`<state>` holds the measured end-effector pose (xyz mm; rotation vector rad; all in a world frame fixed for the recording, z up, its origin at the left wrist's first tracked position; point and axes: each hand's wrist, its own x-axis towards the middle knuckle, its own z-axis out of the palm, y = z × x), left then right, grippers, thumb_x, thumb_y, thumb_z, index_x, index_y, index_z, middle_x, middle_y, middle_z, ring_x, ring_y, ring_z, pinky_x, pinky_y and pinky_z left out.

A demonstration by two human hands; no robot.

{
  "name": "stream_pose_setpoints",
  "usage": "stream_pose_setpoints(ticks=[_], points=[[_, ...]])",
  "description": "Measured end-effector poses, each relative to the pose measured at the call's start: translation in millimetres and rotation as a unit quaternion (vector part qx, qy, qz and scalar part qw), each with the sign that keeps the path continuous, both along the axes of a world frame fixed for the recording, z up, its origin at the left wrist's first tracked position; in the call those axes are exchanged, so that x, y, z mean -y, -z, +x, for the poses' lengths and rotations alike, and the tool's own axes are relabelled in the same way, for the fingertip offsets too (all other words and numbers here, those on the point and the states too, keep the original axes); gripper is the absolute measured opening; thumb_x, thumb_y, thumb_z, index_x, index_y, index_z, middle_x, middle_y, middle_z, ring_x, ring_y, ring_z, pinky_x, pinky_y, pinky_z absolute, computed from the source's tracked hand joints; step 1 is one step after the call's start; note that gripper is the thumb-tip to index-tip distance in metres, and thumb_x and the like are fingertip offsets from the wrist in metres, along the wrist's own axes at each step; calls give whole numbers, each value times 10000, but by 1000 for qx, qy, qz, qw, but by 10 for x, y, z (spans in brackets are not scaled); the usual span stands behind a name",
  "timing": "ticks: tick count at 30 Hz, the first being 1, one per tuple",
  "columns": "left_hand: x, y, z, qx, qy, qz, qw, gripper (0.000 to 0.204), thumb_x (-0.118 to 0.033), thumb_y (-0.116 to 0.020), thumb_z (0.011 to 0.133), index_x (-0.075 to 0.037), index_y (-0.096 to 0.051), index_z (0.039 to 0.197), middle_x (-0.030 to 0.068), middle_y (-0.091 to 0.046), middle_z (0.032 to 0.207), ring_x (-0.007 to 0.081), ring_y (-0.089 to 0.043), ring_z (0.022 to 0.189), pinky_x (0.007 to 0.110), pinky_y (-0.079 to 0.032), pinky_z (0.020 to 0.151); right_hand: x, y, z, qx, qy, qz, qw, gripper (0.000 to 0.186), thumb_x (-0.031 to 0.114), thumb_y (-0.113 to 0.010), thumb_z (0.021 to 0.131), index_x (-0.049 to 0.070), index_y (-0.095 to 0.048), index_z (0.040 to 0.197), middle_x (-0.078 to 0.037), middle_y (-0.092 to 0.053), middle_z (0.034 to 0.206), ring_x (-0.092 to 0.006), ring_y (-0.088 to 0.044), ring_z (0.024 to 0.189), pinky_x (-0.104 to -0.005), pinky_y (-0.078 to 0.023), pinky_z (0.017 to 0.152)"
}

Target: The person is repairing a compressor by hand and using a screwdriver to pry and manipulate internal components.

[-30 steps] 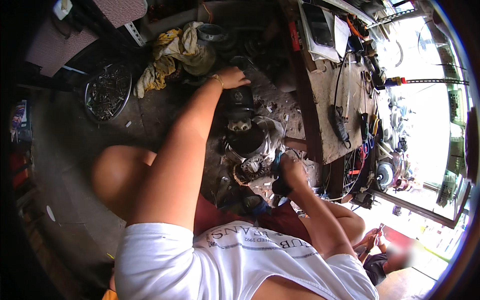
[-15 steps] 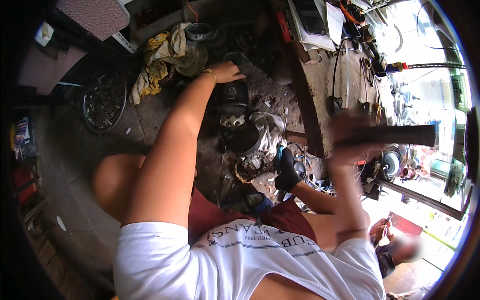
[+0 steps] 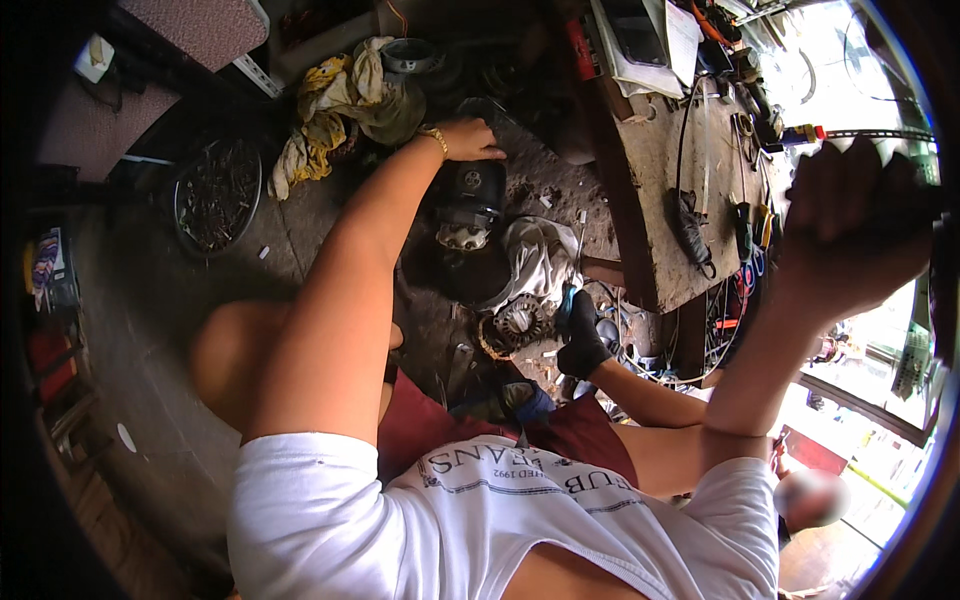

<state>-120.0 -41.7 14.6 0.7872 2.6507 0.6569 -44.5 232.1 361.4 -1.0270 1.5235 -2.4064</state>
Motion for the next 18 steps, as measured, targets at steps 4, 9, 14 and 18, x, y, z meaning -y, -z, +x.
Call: stream_pose_setpoints(ticks=[4,9,14,18], points=[[-203,-182,-191,4,23,-5,1000,473,-482,-517,900,-50,-708,899,201,-667,893,390,-633,848,470,-498,763,-619,2390,1215,131,201,603,761,346,359,-454,941,38,-584,932,-175,-578,850,-295,-559,813,-388,-440,731],[-261,6,-197,0,58,22,998,501,-497,-531,892,-28,-702,862,211,-665,861,396,-633,812,461,-491,768,-928,2551,1303,178,65,699,689,360,324,-504,933,19,-638,1069,-231,-645,988,-368,-603,1017,-430,-455,889],[16,-5,-168,16,17,25,999,518,-492,-530,898,-3,-701,882,222,-661,845,395,-631,795,465,-495,752,-272,179,15,29,258,337,905,408,363,-511,916,12,-605,1101,-207,-630,963,-347,-598,988,-412,-451,855],[-74,7,-275,9,25,26,999,521,-491,-532,893,0,-700,853,219,-659,817,393,-630,786,458,-500,731,-529,1005,296,-1,308,306,901,445,396,-528,894,-2,-585,1086,-185,-620,899,-325,-605,915,-397,-453,795]])
